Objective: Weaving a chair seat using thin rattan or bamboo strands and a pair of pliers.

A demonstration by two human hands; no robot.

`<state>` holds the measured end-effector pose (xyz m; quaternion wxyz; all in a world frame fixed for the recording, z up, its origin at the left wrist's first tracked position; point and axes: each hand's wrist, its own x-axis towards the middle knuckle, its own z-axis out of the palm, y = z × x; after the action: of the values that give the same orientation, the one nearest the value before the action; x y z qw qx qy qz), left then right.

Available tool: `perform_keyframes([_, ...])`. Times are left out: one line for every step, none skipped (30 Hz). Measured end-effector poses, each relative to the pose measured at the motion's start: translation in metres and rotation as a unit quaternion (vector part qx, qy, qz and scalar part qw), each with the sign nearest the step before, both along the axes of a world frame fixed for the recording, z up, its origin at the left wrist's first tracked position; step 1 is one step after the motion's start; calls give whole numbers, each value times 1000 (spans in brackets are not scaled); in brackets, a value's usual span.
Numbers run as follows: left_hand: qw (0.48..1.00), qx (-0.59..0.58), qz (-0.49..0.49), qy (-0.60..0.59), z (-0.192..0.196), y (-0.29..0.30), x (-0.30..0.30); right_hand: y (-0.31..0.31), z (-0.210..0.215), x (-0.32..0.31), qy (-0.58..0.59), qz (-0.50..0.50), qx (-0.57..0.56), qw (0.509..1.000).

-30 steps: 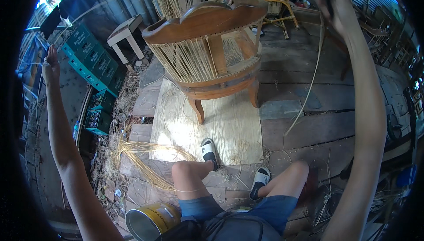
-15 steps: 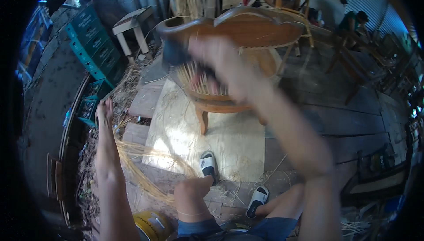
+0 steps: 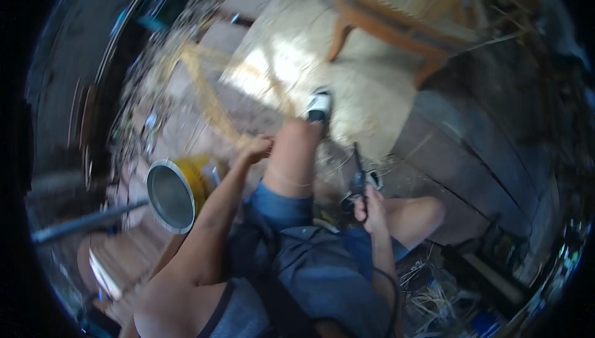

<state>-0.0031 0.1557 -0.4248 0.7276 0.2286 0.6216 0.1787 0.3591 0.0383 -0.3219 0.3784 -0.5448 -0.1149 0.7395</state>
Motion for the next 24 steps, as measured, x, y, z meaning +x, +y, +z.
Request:
perform_keyframes([998, -30, -39, 47, -35, -29, 1, -9, -15, 3, 7, 24, -23, 999])
perform_keyframes([990, -60, -69, 105, -73, -63, -15, -18, -36, 0, 65, -3, -84, 994])
perform_keyframes([984, -66, -107, 126, -101, -89, -15, -24, -44, 1, 100, -50, -141, 984])
perform_keyframes([975, -73, -149, 149, -123, -118, -16, -31, -45, -1, 99, -41, -155, 982])
perform_keyframes([971, -47, -181, 149, -137, -135, -25, -34, -49, -6, 73, -20, -167, 983])
perform_keyframes([971, -55, -177, 151, -153, -138, -34, -34, -53, -11, 46, -1, -177, 983])
perform_keyframes([961, -12, -178, 213, -155, -126, -34, -35, -54, -9, 40, -4, -186, 982])
perform_keyframes([945, 33, -174, 276, -160, -112, -37, -35, -56, -8, 38, -4, -181, 983])
perform_keyframes([925, 109, -179, 317, -172, -99, -44, -32, -57, -7, 36, -4, -176, 984])
perform_keyframes([898, 183, -180, 358, -183, -81, -55, -26, -58, -9, 34, -2, -181, 983])
perform_keyframes([909, 182, -165, 337, -177, -56, -47, -26, -57, -6, 33, -23, -189, 981])
perform_keyframes([918, 180, -147, 320, -167, -31, -40, -25, -56, -4, 35, -40, -196, 979])
perform_keyframes([920, 173, -145, 320, -175, -18, -44, -21, -59, -6, 35, -36, -203, 978])
perform_keyframes([915, 169, -166, 326, -186, -6, -43, -20, -62, -6, 36, -31, -207, 977])
perform_keyframes([909, 165, -187, 333, -194, 0, -41, -18, -64, -8, 38, -26, -212, 976])
perform_keyframes([912, 162, -189, 325, -198, 6, -33, -15, -66, -9, 31, -28, -217, 975])
perform_keyframes([903, 125, -253, 325, -195, 13, -26, -12, -66, -9, 21, -27, -219, 975])
perform_keyframes([888, 89, -315, 324, -196, 18, -17, -10, -68, -9, 11, -25, -221, 975])
perform_keyframes([861, 84, -307, 396, -198, 15, -9, -10, -68, -10, 9, -25, -226, 974])
perform_keyframes([863, 85, -309, 390, -196, 13, -1, -8, -69, -8, 13, -24, -228, 973])
perform_keyframes([847, 94, -304, 426, -190, 11, 8, -7, -71, -7, 18, -24, -229, 973])
perform_keyframes([827, 102, -297, 466, -186, 10, 10, -7, -71, -8, 18, -24, -230, 973])
perform_keyframes([827, 102, -298, 465, -194, 10, 9, -8, -71, -10, 13, -24, -239, 971])
perform_keyframes([819, 106, -287, 486, -206, 7, 7, -8, -72, -11, 9, -23, -247, 969])
